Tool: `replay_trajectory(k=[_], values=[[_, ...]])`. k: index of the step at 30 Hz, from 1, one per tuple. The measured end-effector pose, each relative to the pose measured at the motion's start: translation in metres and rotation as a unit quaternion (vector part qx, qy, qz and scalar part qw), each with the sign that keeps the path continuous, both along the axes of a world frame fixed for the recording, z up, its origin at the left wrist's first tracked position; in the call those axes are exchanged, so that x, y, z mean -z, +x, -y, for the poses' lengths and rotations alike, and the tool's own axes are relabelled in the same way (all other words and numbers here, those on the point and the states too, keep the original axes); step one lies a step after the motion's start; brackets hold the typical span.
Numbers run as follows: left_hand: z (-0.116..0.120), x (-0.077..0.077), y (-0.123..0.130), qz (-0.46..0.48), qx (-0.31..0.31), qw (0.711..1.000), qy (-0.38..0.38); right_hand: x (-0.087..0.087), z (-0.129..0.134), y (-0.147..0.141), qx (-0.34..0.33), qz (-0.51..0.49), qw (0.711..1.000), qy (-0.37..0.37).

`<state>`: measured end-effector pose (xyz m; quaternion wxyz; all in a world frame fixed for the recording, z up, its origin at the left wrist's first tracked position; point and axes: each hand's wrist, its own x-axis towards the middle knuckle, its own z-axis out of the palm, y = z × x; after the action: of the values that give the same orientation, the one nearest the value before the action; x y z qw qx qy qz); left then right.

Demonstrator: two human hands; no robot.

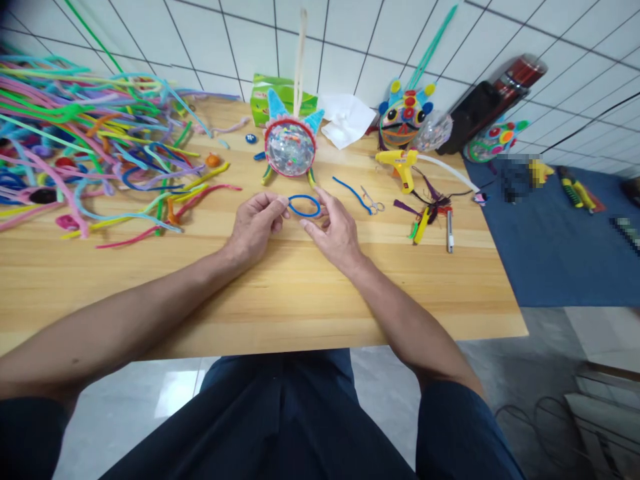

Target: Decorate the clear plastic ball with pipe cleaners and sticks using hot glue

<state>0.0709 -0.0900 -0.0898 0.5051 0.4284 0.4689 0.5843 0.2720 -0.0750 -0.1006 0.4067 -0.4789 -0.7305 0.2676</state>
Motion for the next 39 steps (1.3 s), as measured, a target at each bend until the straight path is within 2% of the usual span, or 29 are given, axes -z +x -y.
replay_trajectory(k=[7,14,18,22,29,34,39], values=[[0.002,0.002,0.001,0.011,0.014,1.0,0.005,0.005,0.002,0.001,-0.051,0.066,0.996,0.035],[0.002,0.0,0.001,-0.003,0.004,1.0,0.0,-0.001,0.006,-0.001,-0.024,0.056,0.997,0.049],[0.005,-0.001,0.002,-0.067,0.001,0.997,0.039,-0.009,0.009,-0.001,-0.002,0.003,0.998,0.06],[0.01,0.0,0.004,-0.131,0.007,0.988,0.086,-0.01,0.007,-0.002,0.017,-0.016,0.997,0.068],[0.011,0.002,0.003,-0.147,0.015,0.98,0.135,-0.004,0.002,-0.003,-0.017,-0.116,0.992,-0.039],[0.011,0.0,0.002,-0.151,0.02,0.981,0.12,-0.008,0.001,-0.003,-0.029,-0.153,0.982,-0.103],[0.009,0.001,0.003,-0.136,0.027,0.985,0.101,-0.011,0.002,-0.003,-0.022,-0.163,0.979,-0.119]])
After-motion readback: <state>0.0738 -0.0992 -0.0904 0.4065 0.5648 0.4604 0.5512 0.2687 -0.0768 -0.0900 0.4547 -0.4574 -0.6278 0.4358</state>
